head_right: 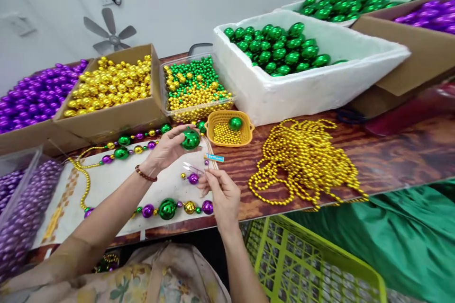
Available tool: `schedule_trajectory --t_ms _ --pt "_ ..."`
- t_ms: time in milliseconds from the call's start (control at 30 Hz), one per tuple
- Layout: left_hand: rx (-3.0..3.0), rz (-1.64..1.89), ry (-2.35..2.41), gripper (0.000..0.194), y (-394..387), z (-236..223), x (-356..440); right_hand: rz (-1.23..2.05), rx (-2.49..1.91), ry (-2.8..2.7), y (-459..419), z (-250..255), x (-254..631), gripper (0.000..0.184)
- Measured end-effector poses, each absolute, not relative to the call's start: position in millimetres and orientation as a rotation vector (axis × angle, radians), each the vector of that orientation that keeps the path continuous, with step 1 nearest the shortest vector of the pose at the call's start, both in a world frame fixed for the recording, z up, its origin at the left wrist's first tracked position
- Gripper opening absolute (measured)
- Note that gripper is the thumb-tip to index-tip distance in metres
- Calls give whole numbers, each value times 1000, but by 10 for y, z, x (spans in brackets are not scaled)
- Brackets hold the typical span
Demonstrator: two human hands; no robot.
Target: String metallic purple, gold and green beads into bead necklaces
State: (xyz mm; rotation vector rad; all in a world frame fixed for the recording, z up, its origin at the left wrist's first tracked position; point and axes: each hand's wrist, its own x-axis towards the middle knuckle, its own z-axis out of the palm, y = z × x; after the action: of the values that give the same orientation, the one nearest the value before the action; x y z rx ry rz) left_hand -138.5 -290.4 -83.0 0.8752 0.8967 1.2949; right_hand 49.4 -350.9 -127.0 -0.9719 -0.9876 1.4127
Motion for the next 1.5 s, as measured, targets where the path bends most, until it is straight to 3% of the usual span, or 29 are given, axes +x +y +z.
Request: schedule_trajectory --t_ms 200,533,933,1500 --pt "376 1508 799 24 -3356 -717 -1726 1435 -907 -1342 -3770 -1404 197 20" --pt "63 1609 690 35 -3506 -591 -2032 1210 -952 -1626 -3987 -1410 44 20" --pt "61 1637 702 23 -3508 -630 -2058 1244 -949 -1613 -4005 -1411 -8 18" --pt "393 1609 661 21 -3646 -715 -1980 1334 -941 -1535 -3963 -1603 -156 23"
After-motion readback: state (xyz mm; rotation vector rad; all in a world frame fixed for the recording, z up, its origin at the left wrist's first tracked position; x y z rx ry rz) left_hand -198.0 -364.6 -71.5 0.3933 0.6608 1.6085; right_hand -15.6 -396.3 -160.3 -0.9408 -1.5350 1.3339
